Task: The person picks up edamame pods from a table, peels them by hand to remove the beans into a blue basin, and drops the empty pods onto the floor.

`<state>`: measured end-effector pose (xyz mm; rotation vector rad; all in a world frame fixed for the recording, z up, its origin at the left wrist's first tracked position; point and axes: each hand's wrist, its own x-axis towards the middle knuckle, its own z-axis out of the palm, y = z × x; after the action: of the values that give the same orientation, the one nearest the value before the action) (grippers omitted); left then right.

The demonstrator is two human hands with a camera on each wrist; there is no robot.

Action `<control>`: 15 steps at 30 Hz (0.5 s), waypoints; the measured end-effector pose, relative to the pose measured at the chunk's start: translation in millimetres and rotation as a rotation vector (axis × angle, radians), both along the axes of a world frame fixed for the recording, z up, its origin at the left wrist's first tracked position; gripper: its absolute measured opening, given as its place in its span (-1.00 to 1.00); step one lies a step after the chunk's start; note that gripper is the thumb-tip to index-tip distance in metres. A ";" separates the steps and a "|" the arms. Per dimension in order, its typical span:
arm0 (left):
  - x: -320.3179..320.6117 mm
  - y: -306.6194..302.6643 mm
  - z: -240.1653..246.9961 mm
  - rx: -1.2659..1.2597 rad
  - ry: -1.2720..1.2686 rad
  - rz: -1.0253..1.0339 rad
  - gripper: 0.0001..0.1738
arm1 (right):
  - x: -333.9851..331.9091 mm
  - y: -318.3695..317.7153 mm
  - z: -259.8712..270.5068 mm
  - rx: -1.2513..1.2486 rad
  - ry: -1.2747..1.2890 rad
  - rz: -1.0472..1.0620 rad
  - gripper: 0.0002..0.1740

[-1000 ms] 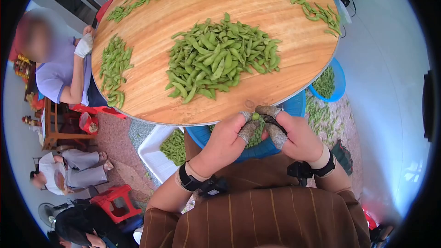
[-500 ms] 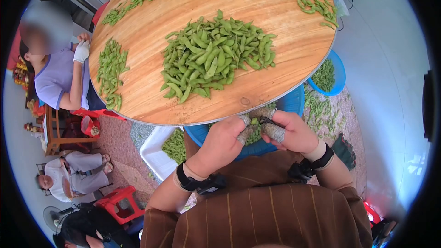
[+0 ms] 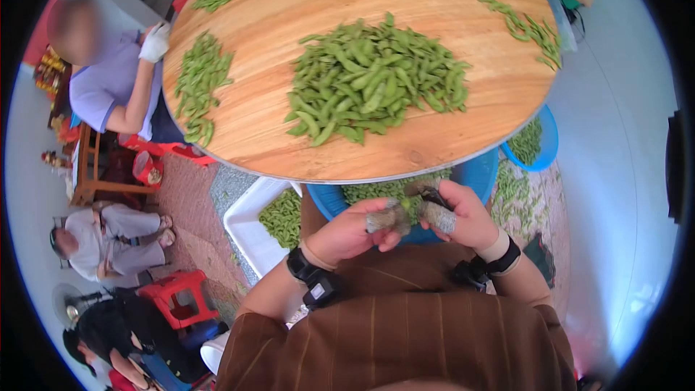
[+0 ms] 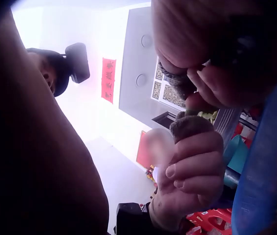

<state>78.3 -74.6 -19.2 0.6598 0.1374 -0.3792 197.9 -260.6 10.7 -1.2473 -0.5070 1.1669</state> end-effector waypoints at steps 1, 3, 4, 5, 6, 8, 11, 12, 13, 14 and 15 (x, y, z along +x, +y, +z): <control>2.0 -2.4 2.8 0.025 -0.011 -0.021 -0.60 | -2.5 2.4 -4.5 0.000 -0.018 -0.006 -0.71; 2.1 -2.7 0.2 0.053 -0.028 -0.030 -0.60 | -5.2 5.8 -5.9 0.001 -0.042 -0.002 -0.74; -1.0 -3.2 -7.9 -0.059 -0.047 -0.043 -0.59 | -5.6 5.9 -3.9 -0.012 -0.060 -0.010 -0.77; -2.0 -3.9 -13.2 -0.170 -0.071 -0.060 -0.57 | -5.6 6.4 -2.6 -0.025 -0.082 -0.022 -0.79; -2.2 -5.4 -13.4 -0.172 -0.076 -0.052 -0.57 | -7.8 6.8 -2.4 -0.026 -0.086 -0.013 -0.79; -1.2 -8.1 -12.2 -0.380 -0.142 -0.125 -0.58 | -12.1 9.0 -2.9 0.028 -0.227 -0.086 -0.78; 1.0 -13.1 -0.2 0.063 0.061 0.096 -0.63 | -17.2 18.2 -14.0 0.010 -0.535 -0.266 -0.76; 2.0 -13.3 0.6 0.057 0.059 0.090 -0.63 | -18.3 20.1 -15.3 0.003 -0.537 -0.270 -0.76; 2.2 -11.9 1.2 0.480 -0.146 0.148 -0.65 | -19.5 21.7 -16.5 0.001 -0.528 -0.282 -0.74; 1.3 -10.7 1.7 0.899 -0.356 0.201 -0.67 | -20.6 21.2 -17.2 -0.002 -0.516 -0.295 -0.72; 0.2 -9.2 3.5 0.890 -0.353 0.192 -0.67 | -19.9 19.6 -16.6 -0.013 -0.512 -0.301 -0.72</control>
<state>78.5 -83.8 -15.6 1.5654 0.0237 0.0116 178.0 -241.0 -5.9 -1.5788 -0.6583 0.5937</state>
